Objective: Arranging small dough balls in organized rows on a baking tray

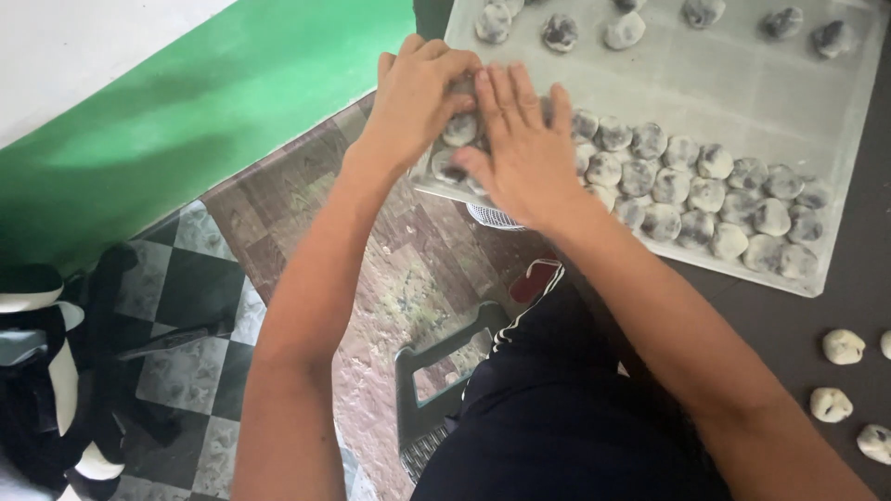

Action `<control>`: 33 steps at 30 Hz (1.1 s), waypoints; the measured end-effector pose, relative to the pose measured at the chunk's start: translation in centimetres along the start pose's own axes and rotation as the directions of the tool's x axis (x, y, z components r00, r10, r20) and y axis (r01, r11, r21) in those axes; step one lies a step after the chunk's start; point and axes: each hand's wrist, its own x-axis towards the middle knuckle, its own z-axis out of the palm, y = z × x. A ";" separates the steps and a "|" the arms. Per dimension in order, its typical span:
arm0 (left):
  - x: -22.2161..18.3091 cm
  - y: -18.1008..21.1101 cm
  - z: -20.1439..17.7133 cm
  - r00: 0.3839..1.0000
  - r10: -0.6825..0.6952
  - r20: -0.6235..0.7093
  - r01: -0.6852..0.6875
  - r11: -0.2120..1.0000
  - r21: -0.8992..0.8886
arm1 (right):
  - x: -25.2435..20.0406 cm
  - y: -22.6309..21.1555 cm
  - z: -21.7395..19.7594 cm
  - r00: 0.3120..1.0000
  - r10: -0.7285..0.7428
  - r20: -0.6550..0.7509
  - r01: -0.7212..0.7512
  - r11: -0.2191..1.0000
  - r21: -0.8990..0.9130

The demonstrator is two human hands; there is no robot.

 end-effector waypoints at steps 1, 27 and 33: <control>0.1 -0.3 -0.2 1.000 0.009 -0.007 -0.009 0.996 -0.094 | 0.3 -0.7 -0.4 0.997 0.021 0.069 -0.021 1.000 -0.001; -1.3 -0.1 1.2 0.985 -0.065 -0.158 0.058 0.997 -0.047 | -3.6 1.8 -1.9 0.986 0.156 0.055 -0.162 0.976 0.146; -0.6 0.7 0.3 0.997 -0.019 -0.076 0.017 0.999 -0.036 | -3.5 1.7 -1.2 0.984 0.164 0.067 -0.167 0.985 0.043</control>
